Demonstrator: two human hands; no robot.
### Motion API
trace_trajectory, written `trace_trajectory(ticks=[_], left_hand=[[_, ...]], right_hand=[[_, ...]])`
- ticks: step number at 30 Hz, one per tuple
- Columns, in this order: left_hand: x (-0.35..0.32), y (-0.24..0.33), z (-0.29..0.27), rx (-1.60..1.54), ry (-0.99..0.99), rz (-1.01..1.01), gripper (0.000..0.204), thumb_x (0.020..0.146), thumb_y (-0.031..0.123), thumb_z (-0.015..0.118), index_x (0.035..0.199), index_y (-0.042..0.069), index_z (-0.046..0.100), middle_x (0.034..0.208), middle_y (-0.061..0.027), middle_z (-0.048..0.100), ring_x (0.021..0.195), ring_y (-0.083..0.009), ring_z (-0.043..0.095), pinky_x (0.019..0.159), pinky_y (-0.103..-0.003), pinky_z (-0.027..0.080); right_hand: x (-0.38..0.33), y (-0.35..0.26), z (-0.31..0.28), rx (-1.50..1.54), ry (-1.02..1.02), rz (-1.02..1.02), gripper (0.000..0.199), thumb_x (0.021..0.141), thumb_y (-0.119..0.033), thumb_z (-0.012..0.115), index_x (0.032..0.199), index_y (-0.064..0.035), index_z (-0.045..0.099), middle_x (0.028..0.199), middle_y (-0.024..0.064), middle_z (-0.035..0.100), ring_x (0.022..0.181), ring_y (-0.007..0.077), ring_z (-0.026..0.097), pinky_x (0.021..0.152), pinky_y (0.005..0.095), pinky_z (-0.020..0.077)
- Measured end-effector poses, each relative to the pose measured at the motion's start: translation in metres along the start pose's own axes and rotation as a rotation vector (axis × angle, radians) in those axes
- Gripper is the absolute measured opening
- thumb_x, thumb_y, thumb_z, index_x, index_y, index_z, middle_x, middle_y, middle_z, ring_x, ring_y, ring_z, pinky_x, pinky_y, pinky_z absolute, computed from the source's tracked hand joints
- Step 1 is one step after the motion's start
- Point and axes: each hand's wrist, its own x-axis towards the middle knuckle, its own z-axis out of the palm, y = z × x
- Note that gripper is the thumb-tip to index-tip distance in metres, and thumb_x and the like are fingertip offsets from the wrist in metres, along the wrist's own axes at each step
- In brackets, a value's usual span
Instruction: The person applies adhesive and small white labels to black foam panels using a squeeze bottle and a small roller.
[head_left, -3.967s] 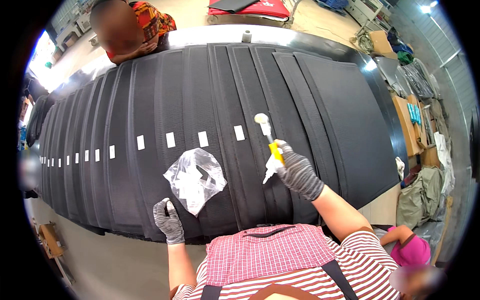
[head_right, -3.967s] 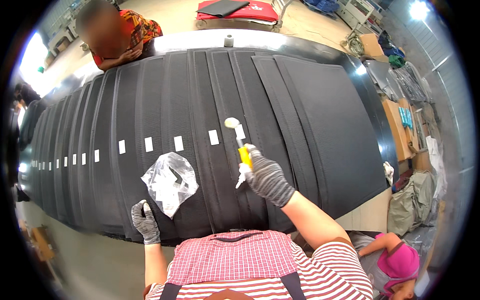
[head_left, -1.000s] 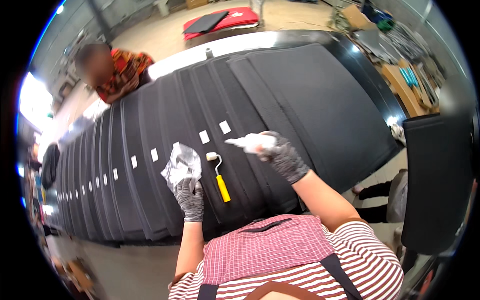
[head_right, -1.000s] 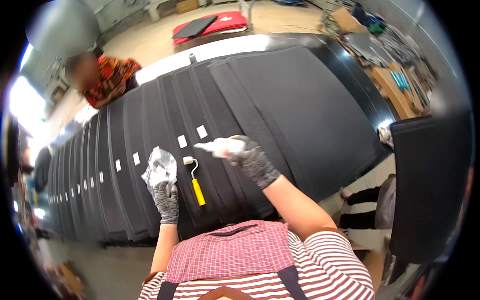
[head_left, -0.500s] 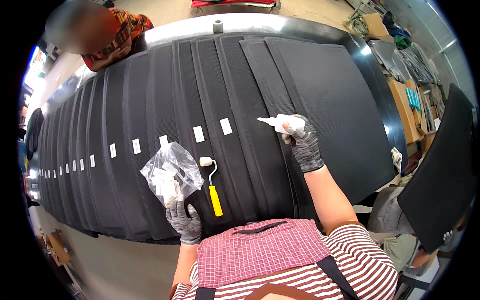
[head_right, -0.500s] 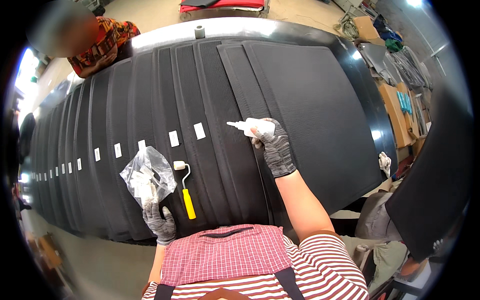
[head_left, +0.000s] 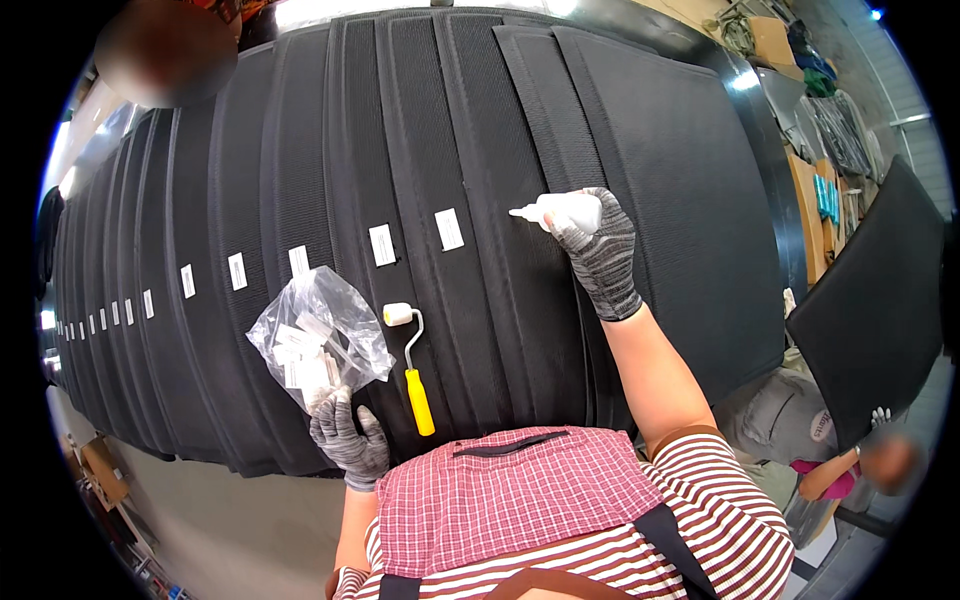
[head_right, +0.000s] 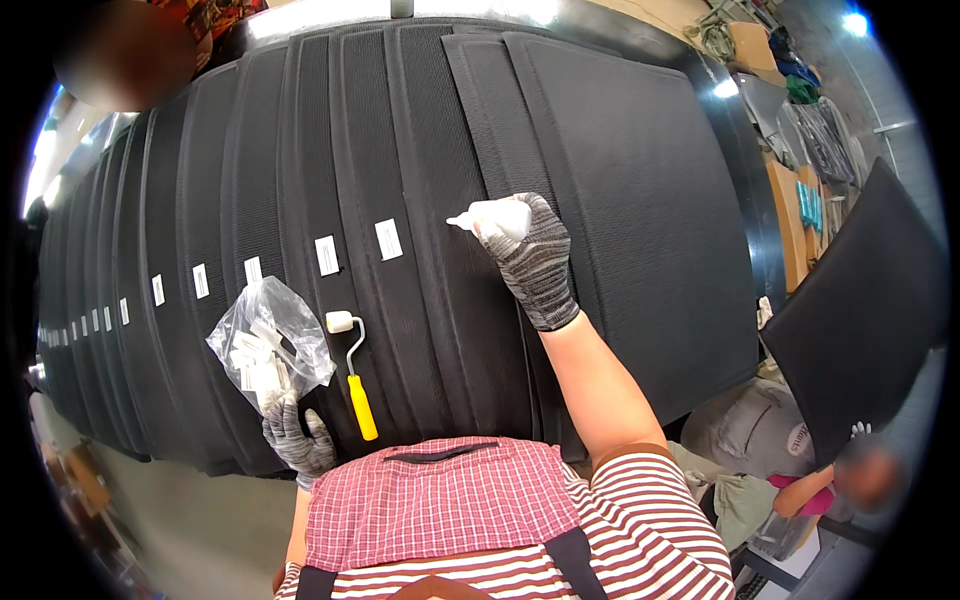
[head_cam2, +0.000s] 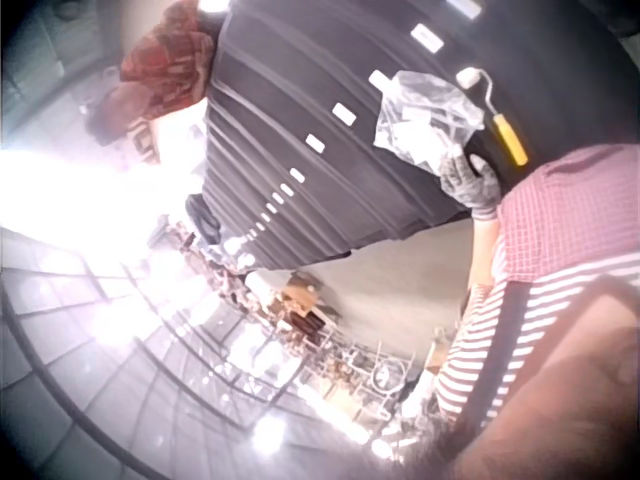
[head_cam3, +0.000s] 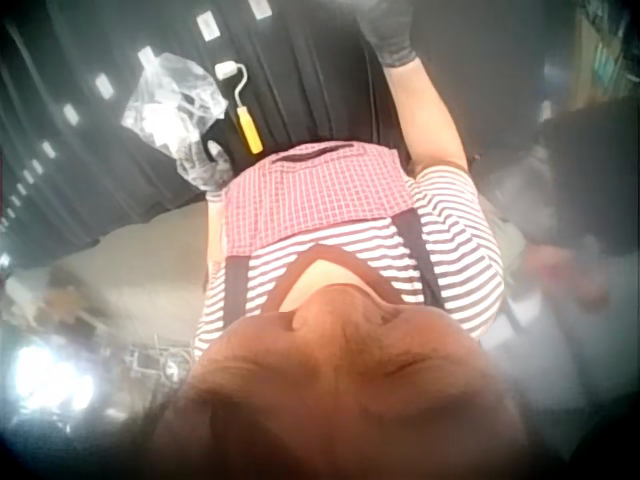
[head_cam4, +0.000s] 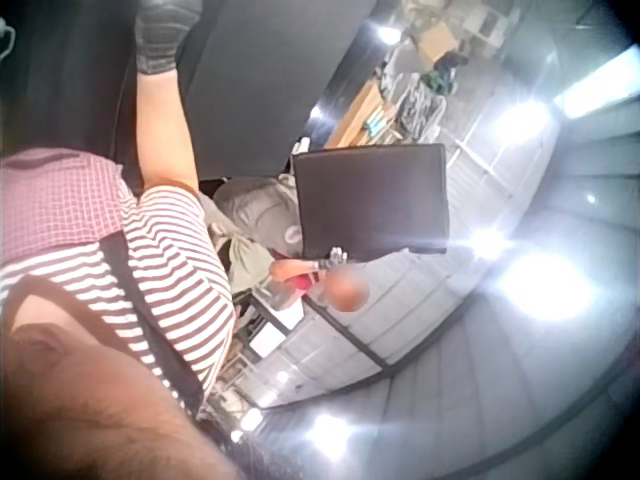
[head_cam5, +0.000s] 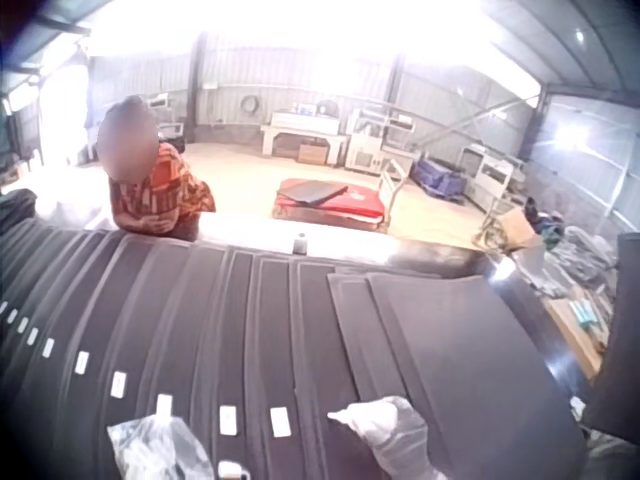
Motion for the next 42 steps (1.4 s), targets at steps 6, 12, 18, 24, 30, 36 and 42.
trace_trajectory(ticks=[6,12,18,24,30,36,42], left_hand=[[0.003,0.003,-0.003,-0.024,-0.019,-0.018,0.035,0.084,0.011,0.059,0.117,0.001,0.063,0.110,-0.0129,0.064,0.104,-0.0327,0.059,0.097,-0.046,0.042],[0.003,0.002,-0.001,-0.026,-0.009,-0.015,0.033,0.084,0.011,0.059,0.115,0.002,0.063,0.109,-0.0130,0.064,0.104,-0.0323,0.059,0.096,-0.045,0.042],[0.002,0.002,0.000,-0.024,0.013,-0.005,0.033,0.083,0.010,0.060,0.114,0.002,0.064,0.109,-0.0122,0.065,0.104,-0.0311,0.059,0.097,-0.045,0.042],[0.005,0.004,-0.001,-0.041,0.017,-0.013,0.031,0.083,0.011,0.060,0.113,0.002,0.065,0.109,-0.0107,0.065,0.103,-0.0306,0.059,0.096,-0.045,0.042],[0.001,0.001,0.001,-0.022,-0.005,-0.020,0.032,0.083,0.011,0.060,0.113,0.003,0.065,0.109,-0.0107,0.065,0.103,-0.0307,0.059,0.096,-0.045,0.042],[0.000,0.001,0.001,-0.018,0.000,-0.018,0.033,0.082,0.011,0.060,0.114,0.003,0.064,0.110,-0.0109,0.065,0.104,-0.0310,0.058,0.096,-0.044,0.042],[0.002,0.001,0.001,-0.019,-0.001,-0.010,0.033,0.082,0.010,0.060,0.114,0.003,0.064,0.110,-0.0110,0.064,0.105,-0.0312,0.058,0.097,-0.045,0.042]], right_hand=[[0.004,-0.011,0.002,-0.110,-0.032,-0.097,0.036,0.079,-0.021,0.079,0.098,0.0018,0.060,0.083,0.0129,0.069,0.075,0.0193,0.069,0.067,0.0321,0.0592],[-0.004,-0.013,-0.002,-0.204,-0.053,-0.218,0.037,0.078,-0.018,0.079,0.100,0.0035,0.059,0.081,0.0128,0.068,0.072,0.0195,0.069,0.066,0.0316,0.0593],[-0.019,-0.008,-0.007,-0.241,-0.091,-0.336,0.038,0.077,-0.013,0.078,0.103,0.0037,0.057,0.083,0.0128,0.067,0.075,0.0190,0.069,0.067,0.0323,0.0596],[-0.002,-0.012,0.003,-0.286,-0.038,-0.298,0.034,0.077,-0.019,0.079,0.096,0.0030,0.060,0.079,0.0133,0.065,0.071,0.0225,0.068,0.065,0.0333,0.0583],[0.016,-0.014,0.016,-0.238,-0.005,-0.268,0.033,0.077,-0.020,0.078,0.094,0.0025,0.062,0.078,0.0145,0.065,0.070,0.0248,0.067,0.064,0.0354,0.0572],[0.016,-0.006,0.007,-0.256,-0.004,-0.228,0.034,0.076,-0.020,0.079,0.095,0.0021,0.062,0.080,0.0153,0.066,0.071,0.0251,0.068,0.066,0.0358,0.0577],[0.019,-0.006,0.001,-0.223,0.021,-0.183,0.035,0.075,-0.020,0.080,0.095,0.0018,0.062,0.080,0.0153,0.067,0.071,0.0236,0.068,0.065,0.0353,0.0572]])
